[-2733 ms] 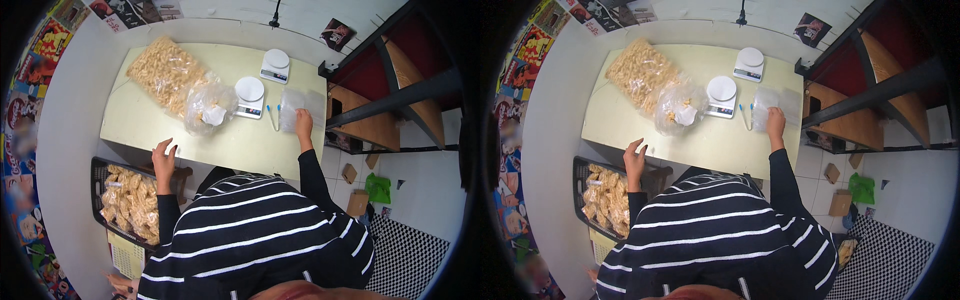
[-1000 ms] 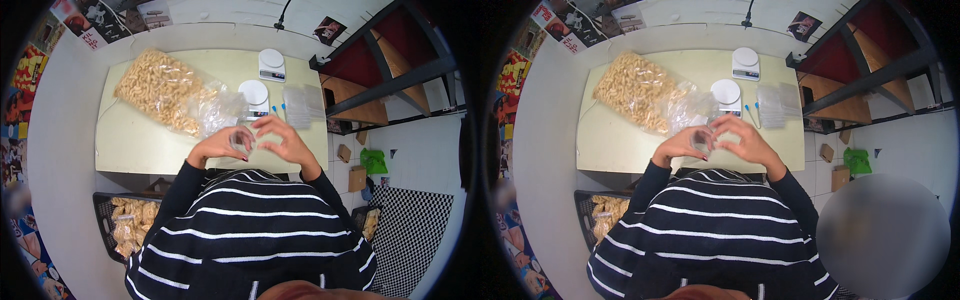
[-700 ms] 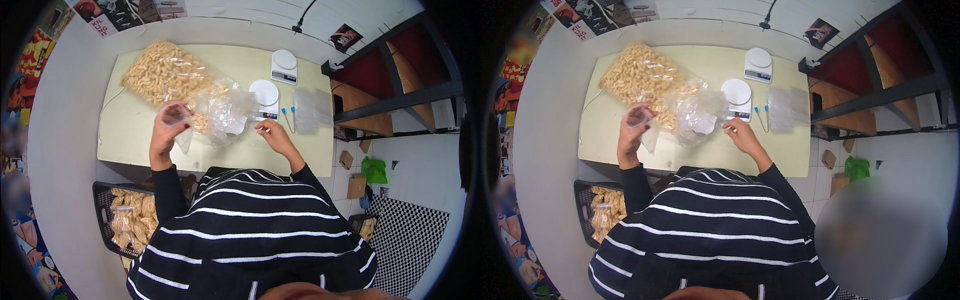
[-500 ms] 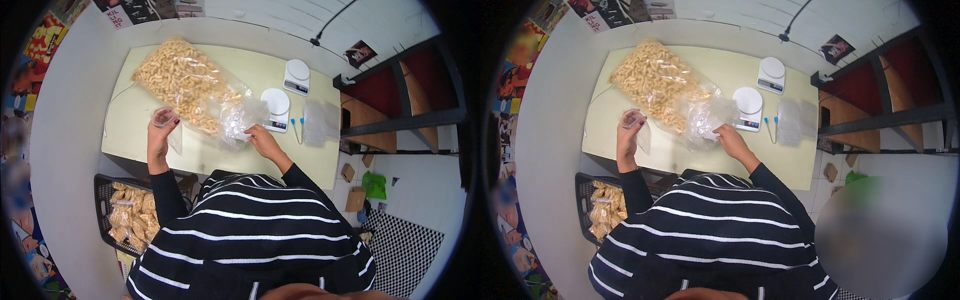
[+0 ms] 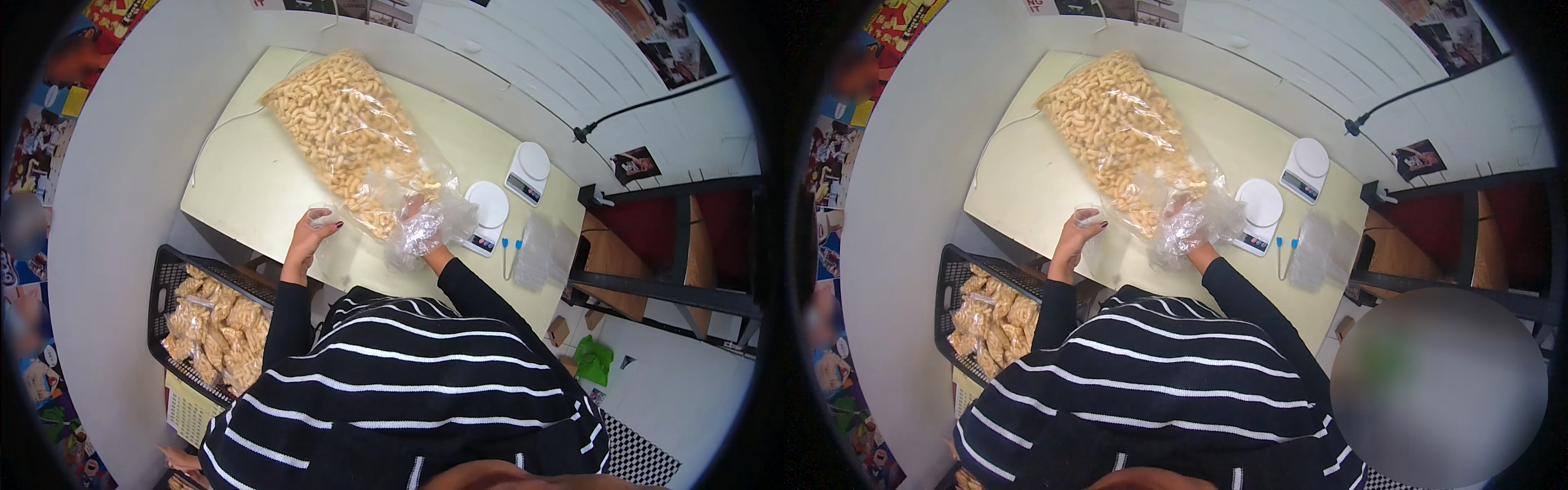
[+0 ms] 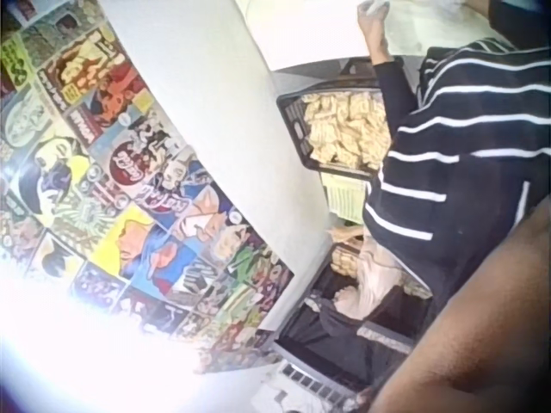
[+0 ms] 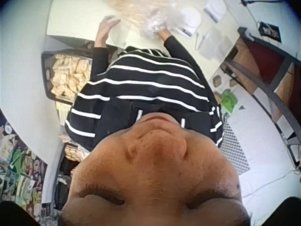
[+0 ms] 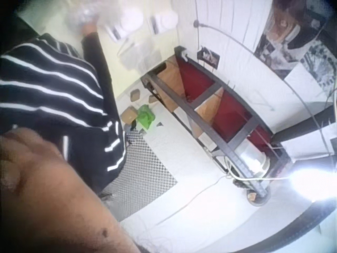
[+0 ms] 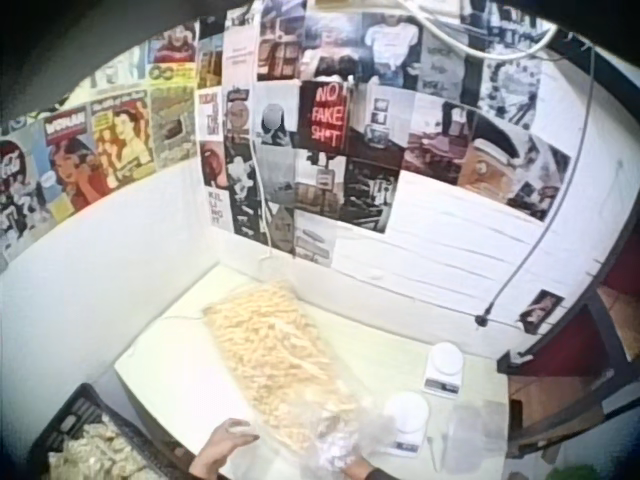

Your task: The person scoops puffed snacks from a large bag into small clear plastic bags, weighs each bag on a digital scale, and places the filled bags into a black basket. The process is repeated continuously throughout the clip.

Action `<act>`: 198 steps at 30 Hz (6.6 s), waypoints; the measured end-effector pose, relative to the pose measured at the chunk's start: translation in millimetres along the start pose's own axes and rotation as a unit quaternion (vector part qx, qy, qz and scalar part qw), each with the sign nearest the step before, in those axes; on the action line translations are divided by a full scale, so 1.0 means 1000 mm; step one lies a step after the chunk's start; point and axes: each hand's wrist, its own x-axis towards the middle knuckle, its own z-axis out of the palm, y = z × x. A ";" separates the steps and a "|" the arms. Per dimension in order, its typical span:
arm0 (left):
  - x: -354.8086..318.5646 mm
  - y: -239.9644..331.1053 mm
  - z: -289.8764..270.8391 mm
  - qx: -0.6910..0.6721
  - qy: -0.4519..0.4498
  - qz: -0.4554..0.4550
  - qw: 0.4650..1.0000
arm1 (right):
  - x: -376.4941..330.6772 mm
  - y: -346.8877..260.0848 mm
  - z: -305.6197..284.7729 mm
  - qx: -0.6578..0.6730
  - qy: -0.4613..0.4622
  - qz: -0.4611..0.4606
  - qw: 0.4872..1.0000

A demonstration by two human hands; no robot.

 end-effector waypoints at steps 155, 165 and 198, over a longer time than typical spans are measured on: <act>-0.054 0.093 0.132 0.248 -0.148 0.358 0.888 | -0.229 0.038 -0.077 0.296 0.132 0.335 0.885; -0.075 0.083 0.137 0.238 -0.160 0.333 0.898 | -0.112 -0.075 -0.211 0.387 0.217 -0.018 0.896; -0.004 -0.011 0.030 0.064 0.057 0.112 0.990 | 0.018 -0.003 -0.001 -0.011 -0.005 -0.110 0.994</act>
